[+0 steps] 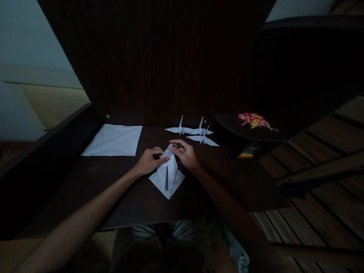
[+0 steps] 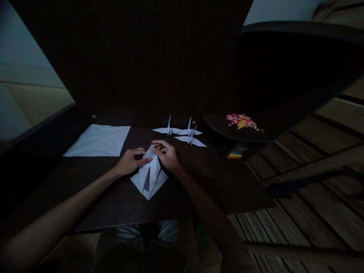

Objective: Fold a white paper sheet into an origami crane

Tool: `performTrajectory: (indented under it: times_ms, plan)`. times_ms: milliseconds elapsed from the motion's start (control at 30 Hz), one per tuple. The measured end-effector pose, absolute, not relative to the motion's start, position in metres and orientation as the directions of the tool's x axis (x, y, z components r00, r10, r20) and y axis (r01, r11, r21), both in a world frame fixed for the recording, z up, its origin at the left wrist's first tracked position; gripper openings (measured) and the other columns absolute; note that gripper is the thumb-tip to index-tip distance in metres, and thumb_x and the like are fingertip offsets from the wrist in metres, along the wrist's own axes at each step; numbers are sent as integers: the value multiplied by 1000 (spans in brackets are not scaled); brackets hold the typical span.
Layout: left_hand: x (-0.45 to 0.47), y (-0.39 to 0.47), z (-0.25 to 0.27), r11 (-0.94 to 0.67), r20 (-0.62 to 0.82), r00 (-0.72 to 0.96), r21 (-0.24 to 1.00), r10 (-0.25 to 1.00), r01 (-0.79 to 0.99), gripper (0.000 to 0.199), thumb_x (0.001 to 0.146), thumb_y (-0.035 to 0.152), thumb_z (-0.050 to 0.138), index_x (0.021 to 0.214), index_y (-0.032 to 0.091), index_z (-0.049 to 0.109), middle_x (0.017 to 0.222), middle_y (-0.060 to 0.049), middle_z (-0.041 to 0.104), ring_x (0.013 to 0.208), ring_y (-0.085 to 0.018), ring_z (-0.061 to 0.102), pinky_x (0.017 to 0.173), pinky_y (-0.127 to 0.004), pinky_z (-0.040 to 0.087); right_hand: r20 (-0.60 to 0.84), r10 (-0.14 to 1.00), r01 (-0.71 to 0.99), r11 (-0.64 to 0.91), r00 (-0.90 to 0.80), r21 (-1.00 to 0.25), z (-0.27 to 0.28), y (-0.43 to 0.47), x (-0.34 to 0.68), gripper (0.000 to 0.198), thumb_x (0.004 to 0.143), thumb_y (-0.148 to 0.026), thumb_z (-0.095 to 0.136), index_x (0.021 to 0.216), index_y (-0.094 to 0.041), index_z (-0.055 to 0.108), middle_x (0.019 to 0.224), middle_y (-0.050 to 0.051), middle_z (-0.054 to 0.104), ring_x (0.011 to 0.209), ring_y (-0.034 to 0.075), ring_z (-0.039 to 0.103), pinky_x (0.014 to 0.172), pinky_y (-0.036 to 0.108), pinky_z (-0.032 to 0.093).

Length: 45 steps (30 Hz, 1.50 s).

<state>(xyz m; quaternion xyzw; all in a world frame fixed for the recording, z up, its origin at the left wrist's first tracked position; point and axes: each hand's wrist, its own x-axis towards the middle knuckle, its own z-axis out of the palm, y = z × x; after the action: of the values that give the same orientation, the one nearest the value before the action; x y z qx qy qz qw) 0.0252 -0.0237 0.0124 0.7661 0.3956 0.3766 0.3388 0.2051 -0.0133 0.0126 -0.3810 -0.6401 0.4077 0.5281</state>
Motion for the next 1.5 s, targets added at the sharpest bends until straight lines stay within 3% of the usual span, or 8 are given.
performTrajectory:
  times_ms: [200,400,567,733,933,1200,1500]
  plan:
    - [16,-14,5,-366,248,345,868,905,336,26,77,39,64,77,13,70,78,-5,65,68,-15,57,63,-27,43,163,884,267,301,-438,-915,9,-4,228,22,65,-29,73,81,-14,68,73,0,61,58,9,48,53,22,38]
    - [17,-11,-3,-222,148,295,945,944,239,30,75,41,66,86,13,69,81,-5,69,68,-16,60,59,-26,46,34,864,229,170,-502,-958,4,-2,229,22,63,-29,73,75,-13,64,60,-3,56,52,7,47,50,20,36]
    - [14,-9,3,-276,157,359,910,920,311,30,76,42,65,85,14,69,79,-4,67,67,-15,58,58,-25,44,58,873,275,215,-484,-937,-3,-1,228,20,65,-29,72,69,-13,61,55,-5,52,49,8,46,46,20,34]
    - [0,-3,6,-480,232,503,756,833,446,24,68,39,72,77,16,69,74,-2,62,68,-15,54,63,-25,42,131,876,398,339,-465,-852,-5,-1,232,17,68,-28,70,68,-14,61,60,-3,54,52,8,47,48,20,34]
    - [-3,-3,2,-589,236,605,644,760,488,20,72,37,69,68,18,67,67,-1,58,65,-15,52,62,-26,39,200,820,456,480,-536,-749,-9,-2,233,17,66,-26,73,67,-14,62,66,-2,52,55,8,46,50,20,34]
    - [3,-6,-1,-596,254,602,645,757,478,20,75,32,65,62,17,64,67,-1,56,64,-14,53,60,-25,37,249,794,471,546,-555,-693,-11,-3,233,18,68,-27,71,60,-14,61,63,-2,51,55,9,45,51,22,31]
    - [7,-9,-1,-532,208,537,631,817,565,19,72,30,66,61,17,58,67,0,55,59,-13,51,58,-25,35,242,825,497,513,-511,-700,-14,-2,229,20,65,-25,73,58,-15,57,61,-3,52,52,8,43,50,21,30]
